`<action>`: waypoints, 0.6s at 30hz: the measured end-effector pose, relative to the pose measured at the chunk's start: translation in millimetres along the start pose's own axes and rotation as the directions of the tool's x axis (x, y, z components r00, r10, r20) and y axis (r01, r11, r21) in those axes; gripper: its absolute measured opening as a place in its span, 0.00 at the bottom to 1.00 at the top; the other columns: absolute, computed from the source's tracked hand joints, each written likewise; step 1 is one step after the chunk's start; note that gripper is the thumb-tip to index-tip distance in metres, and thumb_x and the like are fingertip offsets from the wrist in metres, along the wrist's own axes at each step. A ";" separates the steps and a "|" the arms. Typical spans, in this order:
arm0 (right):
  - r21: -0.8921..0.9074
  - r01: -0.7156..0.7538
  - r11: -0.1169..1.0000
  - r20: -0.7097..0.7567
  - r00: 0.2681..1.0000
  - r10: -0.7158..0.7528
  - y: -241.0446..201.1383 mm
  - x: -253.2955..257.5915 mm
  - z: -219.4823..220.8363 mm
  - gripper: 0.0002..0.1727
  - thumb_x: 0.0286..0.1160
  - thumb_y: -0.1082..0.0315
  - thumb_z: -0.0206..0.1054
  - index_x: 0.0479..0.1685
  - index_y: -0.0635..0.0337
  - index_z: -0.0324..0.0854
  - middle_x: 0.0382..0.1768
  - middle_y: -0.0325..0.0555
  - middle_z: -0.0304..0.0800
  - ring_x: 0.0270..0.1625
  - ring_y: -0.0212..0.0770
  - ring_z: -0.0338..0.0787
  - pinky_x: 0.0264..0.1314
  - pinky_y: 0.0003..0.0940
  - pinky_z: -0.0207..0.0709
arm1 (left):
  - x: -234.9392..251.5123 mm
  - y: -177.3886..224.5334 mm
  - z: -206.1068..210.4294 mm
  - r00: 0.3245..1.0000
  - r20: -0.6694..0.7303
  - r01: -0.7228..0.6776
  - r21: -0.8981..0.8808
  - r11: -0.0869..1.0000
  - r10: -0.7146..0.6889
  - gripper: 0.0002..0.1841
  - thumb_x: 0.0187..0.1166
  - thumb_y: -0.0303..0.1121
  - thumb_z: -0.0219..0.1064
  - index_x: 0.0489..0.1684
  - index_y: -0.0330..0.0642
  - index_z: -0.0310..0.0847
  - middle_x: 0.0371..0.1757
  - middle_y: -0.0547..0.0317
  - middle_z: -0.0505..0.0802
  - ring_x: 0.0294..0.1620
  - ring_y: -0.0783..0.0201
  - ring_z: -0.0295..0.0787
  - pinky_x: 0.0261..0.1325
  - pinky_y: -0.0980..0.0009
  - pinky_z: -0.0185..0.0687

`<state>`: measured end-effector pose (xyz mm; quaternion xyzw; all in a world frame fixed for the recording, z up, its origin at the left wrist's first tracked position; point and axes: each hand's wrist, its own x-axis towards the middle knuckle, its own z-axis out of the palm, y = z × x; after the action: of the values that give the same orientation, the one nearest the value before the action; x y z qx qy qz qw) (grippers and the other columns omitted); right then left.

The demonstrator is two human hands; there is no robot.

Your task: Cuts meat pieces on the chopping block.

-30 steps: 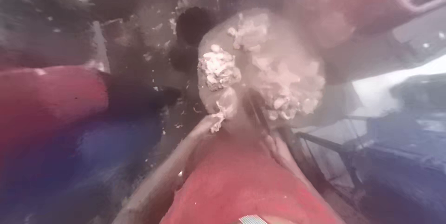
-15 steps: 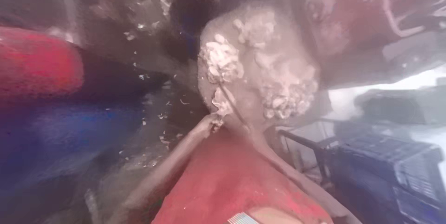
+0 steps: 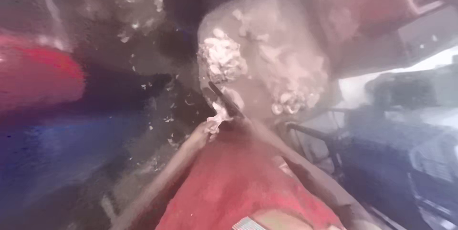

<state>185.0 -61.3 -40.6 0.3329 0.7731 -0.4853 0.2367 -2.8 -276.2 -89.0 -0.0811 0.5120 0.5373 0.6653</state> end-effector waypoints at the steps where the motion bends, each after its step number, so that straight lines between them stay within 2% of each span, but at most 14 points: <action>1: -0.008 -0.013 1.000 -0.003 1.000 0.013 5.0 -0.6 -2.0 0.35 0.93 0.40 0.39 0.70 0.60 0.78 0.54 0.56 0.90 0.57 0.50 0.90 0.66 0.54 0.81 | -3.6 0.7 -0.9 1.000 -0.012 -0.013 0.020 1.000 0.014 0.14 0.92 0.38 0.49 0.41 0.43 0.79 0.25 0.62 0.86 0.15 0.72 0.75 0.16 0.78 0.70; 3: -0.022 -0.006 1.000 -0.070 0.998 0.004 -10.3 -17.5 -11.7 0.34 0.93 0.41 0.41 0.70 0.60 0.79 0.53 0.58 0.90 0.56 0.53 0.91 0.65 0.57 0.81 | -12.5 -0.6 -5.9 0.997 -0.071 -0.025 0.029 0.999 0.027 0.14 0.92 0.38 0.50 0.44 0.42 0.79 0.26 0.60 0.88 0.17 0.71 0.77 0.17 0.77 0.72; 6: 0.019 -0.031 0.999 -0.100 0.994 0.033 -21.0 -43.3 -5.6 0.32 0.93 0.43 0.42 0.73 0.60 0.76 0.51 0.54 0.90 0.53 0.48 0.91 0.62 0.51 0.83 | -22.3 -10.8 -14.3 0.990 -0.140 0.002 0.032 0.999 0.002 0.14 0.93 0.38 0.49 0.47 0.41 0.79 0.28 0.60 0.88 0.18 0.71 0.77 0.18 0.77 0.73; 8: 0.096 -0.025 0.995 -0.050 0.998 0.030 -4.5 -41.9 7.9 0.33 0.92 0.41 0.43 0.65 0.62 0.78 0.44 0.52 0.88 0.47 0.44 0.89 0.56 0.47 0.84 | -21.6 -15.0 -16.3 0.987 -0.163 0.006 0.020 1.000 -0.003 0.14 0.93 0.38 0.48 0.47 0.41 0.77 0.27 0.60 0.87 0.17 0.71 0.77 0.18 0.77 0.73; 10: 0.142 -0.056 0.988 0.079 0.996 0.045 22.3 -32.2 16.2 0.33 0.92 0.41 0.43 0.66 0.61 0.78 0.47 0.52 0.88 0.49 0.44 0.89 0.59 0.47 0.83 | -22.1 -12.2 -13.1 0.979 -0.202 0.002 0.026 1.000 0.003 0.13 0.93 0.38 0.49 0.47 0.41 0.76 0.24 0.60 0.86 0.16 0.70 0.76 0.17 0.76 0.72; 12: 0.192 -0.043 0.981 0.079 0.996 0.028 55.3 -29.7 17.7 0.31 0.94 0.43 0.43 0.65 0.59 0.81 0.46 0.49 0.89 0.47 0.40 0.89 0.57 0.43 0.84 | -28.4 4.0 -2.1 0.971 -0.227 -0.036 0.166 0.985 0.074 0.11 0.91 0.38 0.53 0.52 0.41 0.76 0.24 0.61 0.86 0.16 0.70 0.77 0.18 0.76 0.72; 13: 0.196 -0.024 0.980 0.016 1.000 0.022 68.1 -31.9 13.4 0.31 0.94 0.44 0.42 0.63 0.59 0.82 0.42 0.48 0.88 0.43 0.39 0.88 0.52 0.41 0.84 | -32.4 17.7 5.5 0.967 -0.219 -0.060 0.305 0.950 0.131 0.13 0.90 0.39 0.54 0.57 0.41 0.76 0.27 0.61 0.87 0.20 0.70 0.79 0.22 0.74 0.77; 15: 0.159 -0.073 0.985 -0.108 0.990 0.091 81.7 -41.5 6.5 0.32 0.94 0.43 0.42 0.65 0.60 0.82 0.42 0.51 0.89 0.44 0.43 0.90 0.54 0.47 0.85 | -41.3 46.5 20.0 0.956 -0.207 -0.035 0.627 0.778 0.210 0.20 0.90 0.45 0.57 0.70 0.42 0.78 0.41 0.55 0.91 0.36 0.65 0.88 0.44 0.63 0.88; 17: 0.078 -0.124 0.989 -0.230 0.963 0.139 66.3 -44.8 -7.8 0.31 0.94 0.44 0.44 0.68 0.61 0.80 0.46 0.56 0.90 0.49 0.49 0.91 0.59 0.52 0.83 | -26.7 70.0 39.3 0.937 -0.196 0.008 0.839 0.544 0.290 0.26 0.89 0.56 0.56 0.72 0.48 0.80 0.47 0.50 0.92 0.46 0.57 0.91 0.56 0.49 0.86; 18: 0.048 -0.129 0.990 -0.280 0.950 0.138 50.9 -48.8 -14.1 0.30 0.94 0.45 0.44 0.71 0.61 0.79 0.49 0.56 0.91 0.52 0.50 0.91 0.62 0.53 0.83 | -13.3 75.0 49.3 0.930 -0.176 0.028 0.909 0.416 0.323 0.27 0.89 0.58 0.55 0.71 0.47 0.81 0.50 0.47 0.93 0.51 0.51 0.92 0.60 0.42 0.84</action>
<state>254.8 -46.7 -31.4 0.4536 0.7676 -0.4269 0.1513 -32.0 -221.5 -22.7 0.2450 0.8255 0.2167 0.4600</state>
